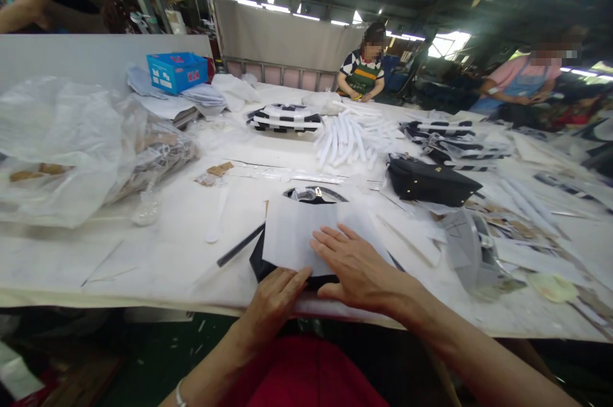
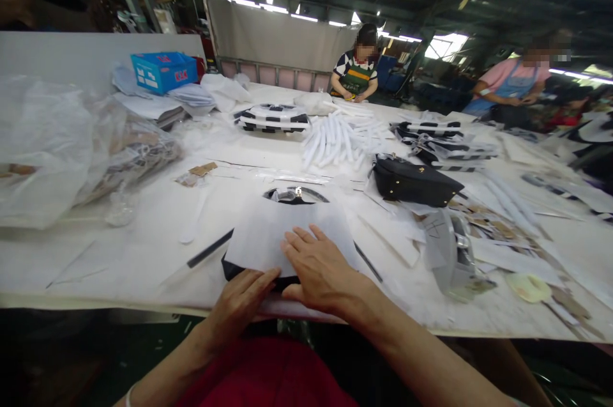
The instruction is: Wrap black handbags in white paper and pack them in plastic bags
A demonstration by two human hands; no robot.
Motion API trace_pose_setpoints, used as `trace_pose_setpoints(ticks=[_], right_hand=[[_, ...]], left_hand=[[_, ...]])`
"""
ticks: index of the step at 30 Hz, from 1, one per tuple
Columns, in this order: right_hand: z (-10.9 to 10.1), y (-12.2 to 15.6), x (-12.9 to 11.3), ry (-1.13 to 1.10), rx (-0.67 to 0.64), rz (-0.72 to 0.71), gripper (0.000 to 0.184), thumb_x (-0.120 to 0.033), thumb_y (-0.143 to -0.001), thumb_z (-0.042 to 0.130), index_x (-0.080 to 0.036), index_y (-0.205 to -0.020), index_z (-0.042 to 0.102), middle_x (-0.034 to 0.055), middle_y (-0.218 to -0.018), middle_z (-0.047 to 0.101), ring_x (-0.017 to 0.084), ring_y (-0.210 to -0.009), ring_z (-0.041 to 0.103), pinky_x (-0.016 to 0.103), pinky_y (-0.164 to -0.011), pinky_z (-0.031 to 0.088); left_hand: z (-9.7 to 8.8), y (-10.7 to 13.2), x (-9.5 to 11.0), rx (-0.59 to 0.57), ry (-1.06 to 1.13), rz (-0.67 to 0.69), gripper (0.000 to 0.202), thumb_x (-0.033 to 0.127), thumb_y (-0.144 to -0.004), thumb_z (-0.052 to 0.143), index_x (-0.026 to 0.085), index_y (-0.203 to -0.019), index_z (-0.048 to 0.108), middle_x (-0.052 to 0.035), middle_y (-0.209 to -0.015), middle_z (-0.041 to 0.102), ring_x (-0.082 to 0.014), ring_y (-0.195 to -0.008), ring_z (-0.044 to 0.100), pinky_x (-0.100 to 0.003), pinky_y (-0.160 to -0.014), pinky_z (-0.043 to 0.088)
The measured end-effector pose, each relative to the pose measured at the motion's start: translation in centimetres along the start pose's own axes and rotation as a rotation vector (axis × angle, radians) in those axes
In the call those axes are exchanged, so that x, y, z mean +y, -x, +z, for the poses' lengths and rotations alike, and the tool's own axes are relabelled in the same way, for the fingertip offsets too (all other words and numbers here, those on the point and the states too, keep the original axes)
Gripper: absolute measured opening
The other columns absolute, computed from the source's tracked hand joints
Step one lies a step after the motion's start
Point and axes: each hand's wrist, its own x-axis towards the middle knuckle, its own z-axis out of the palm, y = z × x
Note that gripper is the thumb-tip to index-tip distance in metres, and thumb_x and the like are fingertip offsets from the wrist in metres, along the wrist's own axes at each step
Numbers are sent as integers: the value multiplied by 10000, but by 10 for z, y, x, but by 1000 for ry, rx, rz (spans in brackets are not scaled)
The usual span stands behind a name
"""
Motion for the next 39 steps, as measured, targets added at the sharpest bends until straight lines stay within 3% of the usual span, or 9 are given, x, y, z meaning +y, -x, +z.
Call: trace_pose_setpoints(ticks=[6,10,13,17,21,27,32,36,39], right_hand=[[63,2,2,-52,-38,71,671,-291,-855,615,-154,-1475,396,158,-1566,318,315,-1436,314,515,-1160,281],[68,9,-1,-61,5,83,633,-236,-860,590,-165,-1463,411,164,-1563,319,315,-1437,315,532,-1150,298],[67,11,-2,-85,40,69,646,-244,-853,601,-173,-1463,404,162,-1555,340,305,-1434,323,529,-1151,303],[76,12,1,-95,64,87,721,-243,-815,627,-147,-1480,368,181,-1559,323,291,-1440,314,507,-1170,286],[90,10,-2,-87,122,164,764,-205,-792,624,-140,-1496,334,192,-1540,356,289,-1426,344,500,-1167,292],[101,7,-6,-69,173,186,724,-227,-798,643,-165,-1469,379,179,-1533,378,303,-1418,356,507,-1165,287],[99,9,-5,-152,139,158,741,-259,-786,640,-140,-1469,378,177,-1549,351,298,-1442,306,517,-1187,228],[88,12,1,-328,125,161,822,-296,-744,671,-116,-1482,360,181,-1545,355,311,-1439,308,525,-1198,191],[69,13,13,-584,112,196,625,-313,-826,587,-140,-1415,474,142,-1446,512,275,-1333,478,465,-1143,334]], left_hand=[[-6,0,7,13,-17,38,339,93,-944,480,134,-1277,519,-91,-963,662,-168,-887,626,-306,-804,550],[-31,-16,23,102,-80,172,400,106,-910,559,159,-1305,520,-63,-959,678,-182,-950,626,-356,-899,506],[-38,-27,24,13,-270,74,386,211,-913,596,177,-1292,535,-99,-1129,675,-248,-1131,596,-463,-1041,419],[-15,-16,1,-130,-348,5,252,195,-941,526,154,-1186,571,-101,-1141,692,-223,-1064,645,-420,-1005,451],[-3,3,-16,-108,-301,31,248,169,-938,531,173,-1185,556,-83,-1145,691,-207,-1061,646,-388,-963,473],[-22,-31,11,-325,-334,-140,118,200,-854,653,195,-955,592,-40,-860,678,-228,-806,649,-376,-752,532],[-2,-60,16,-235,-208,-101,419,123,-889,499,142,-1306,470,-147,-1241,631,-244,-1108,621,-389,-918,532],[29,-48,-3,-239,-76,-142,402,77,-871,463,162,-1260,518,-106,-1170,678,-195,-1028,658,-347,-913,552],[40,-36,-13,-187,-82,-176,379,67,-898,417,166,-1246,529,-90,-1139,692,-180,-1001,668,-345,-894,565]])
